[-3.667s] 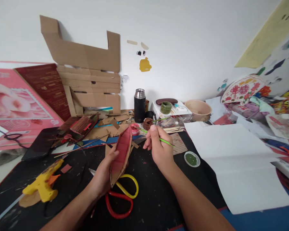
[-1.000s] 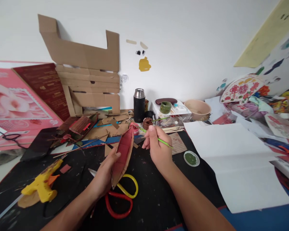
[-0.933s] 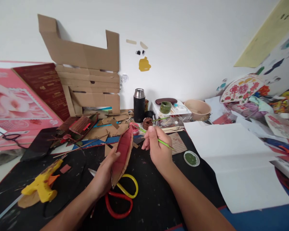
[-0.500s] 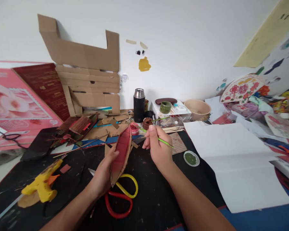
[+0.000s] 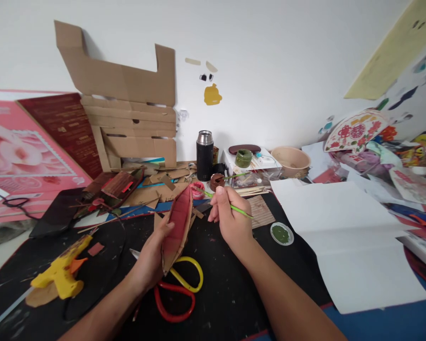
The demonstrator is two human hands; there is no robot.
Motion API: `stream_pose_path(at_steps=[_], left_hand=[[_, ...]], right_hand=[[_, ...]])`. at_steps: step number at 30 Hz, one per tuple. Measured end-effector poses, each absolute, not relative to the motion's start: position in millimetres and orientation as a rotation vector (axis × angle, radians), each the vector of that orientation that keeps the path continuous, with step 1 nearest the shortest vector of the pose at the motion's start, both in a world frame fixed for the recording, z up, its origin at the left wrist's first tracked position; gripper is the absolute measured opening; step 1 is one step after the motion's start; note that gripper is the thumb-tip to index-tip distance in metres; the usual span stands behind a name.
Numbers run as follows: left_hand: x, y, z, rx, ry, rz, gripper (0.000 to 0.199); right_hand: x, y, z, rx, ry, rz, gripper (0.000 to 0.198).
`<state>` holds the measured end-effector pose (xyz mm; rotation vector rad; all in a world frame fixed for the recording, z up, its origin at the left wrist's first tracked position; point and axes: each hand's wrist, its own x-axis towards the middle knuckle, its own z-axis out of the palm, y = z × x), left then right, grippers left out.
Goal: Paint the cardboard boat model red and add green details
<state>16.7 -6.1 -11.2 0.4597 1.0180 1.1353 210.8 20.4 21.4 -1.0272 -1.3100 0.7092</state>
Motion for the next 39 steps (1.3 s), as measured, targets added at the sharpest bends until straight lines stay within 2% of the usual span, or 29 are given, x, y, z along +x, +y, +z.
stream_pose_path(at_steps=[4, 14, 20, 28, 39], left_hand=[[20.0, -7.2, -3.2, 0.428, 1.017, 1.134, 0.064], [27.1, -6.1, 1.3, 0.378, 1.101, 1.176, 0.041], [24.9, -4.6, 0.4, 0.338, 1.124, 1.189, 0.02], [26.8, -4.4, 3.8, 0.321, 1.14, 1.178, 0.035], [24.6, -3.0, 2.3, 0.327, 1.166, 1.181, 0.019]], right_hand=[[209.9, 19.6, 20.4, -1.01, -1.33, 0.716, 0.054], [209.6, 18.7, 17.7, -0.983, -1.312, 0.729, 0.053], [209.7, 17.4, 20.1, -0.982, -1.35, 0.746, 0.057], [208.8, 17.9, 19.8, -0.984, -1.342, 0.732, 0.054], [208.0, 16.8, 20.1, -0.99, -1.322, 0.761, 0.058]])
